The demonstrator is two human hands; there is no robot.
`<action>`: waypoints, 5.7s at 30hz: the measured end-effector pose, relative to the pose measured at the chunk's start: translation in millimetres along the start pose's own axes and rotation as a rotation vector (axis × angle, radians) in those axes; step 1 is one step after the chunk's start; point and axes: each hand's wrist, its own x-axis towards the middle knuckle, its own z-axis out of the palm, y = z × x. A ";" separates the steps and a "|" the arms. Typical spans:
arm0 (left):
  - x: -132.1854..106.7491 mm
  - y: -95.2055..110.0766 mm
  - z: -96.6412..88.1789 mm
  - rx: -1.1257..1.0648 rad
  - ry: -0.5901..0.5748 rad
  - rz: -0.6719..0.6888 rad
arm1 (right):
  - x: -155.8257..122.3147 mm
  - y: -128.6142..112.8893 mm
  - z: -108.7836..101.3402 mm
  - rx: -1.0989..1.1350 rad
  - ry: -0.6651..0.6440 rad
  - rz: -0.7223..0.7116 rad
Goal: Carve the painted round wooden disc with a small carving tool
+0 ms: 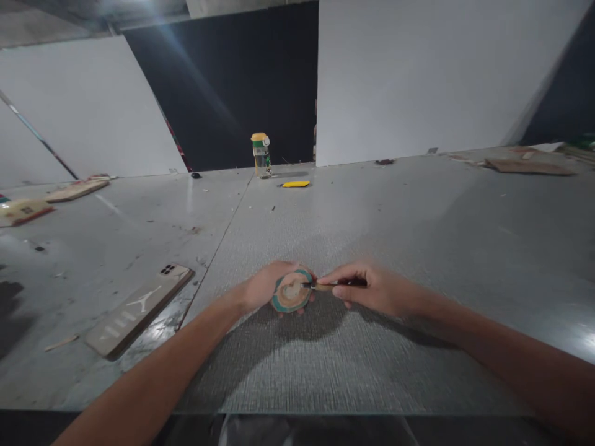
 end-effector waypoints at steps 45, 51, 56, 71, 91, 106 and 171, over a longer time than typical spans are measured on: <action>0.9 1.2 -3.2 -0.134 0.087 0.338 | -8.6 -24.4 19.9 0.153 0.122 -0.006; -2.2 3.7 0.3 0.067 0.190 0.441 | -11.3 -30.4 22.2 0.189 0.105 0.048; -3.9 5.0 3.3 0.107 0.205 0.464 | -11.2 -31.5 25.9 0.205 0.135 0.048; 2.6 -6.3 8.2 0.131 0.181 0.511 | -10.6 -34.1 30.6 0.127 0.187 0.022; 9.1 -16.3 13.1 0.121 0.254 0.516 | -4.7 -19.8 45.9 0.235 0.254 -0.061; 10.6 -6.7 26.7 -0.140 0.308 0.555 | -5.6 -20.7 46.7 0.275 0.287 -0.109; 3.3 0.0 -3.4 -0.404 0.159 0.193 | 1.4 -3.1 13.8 0.333 0.077 0.040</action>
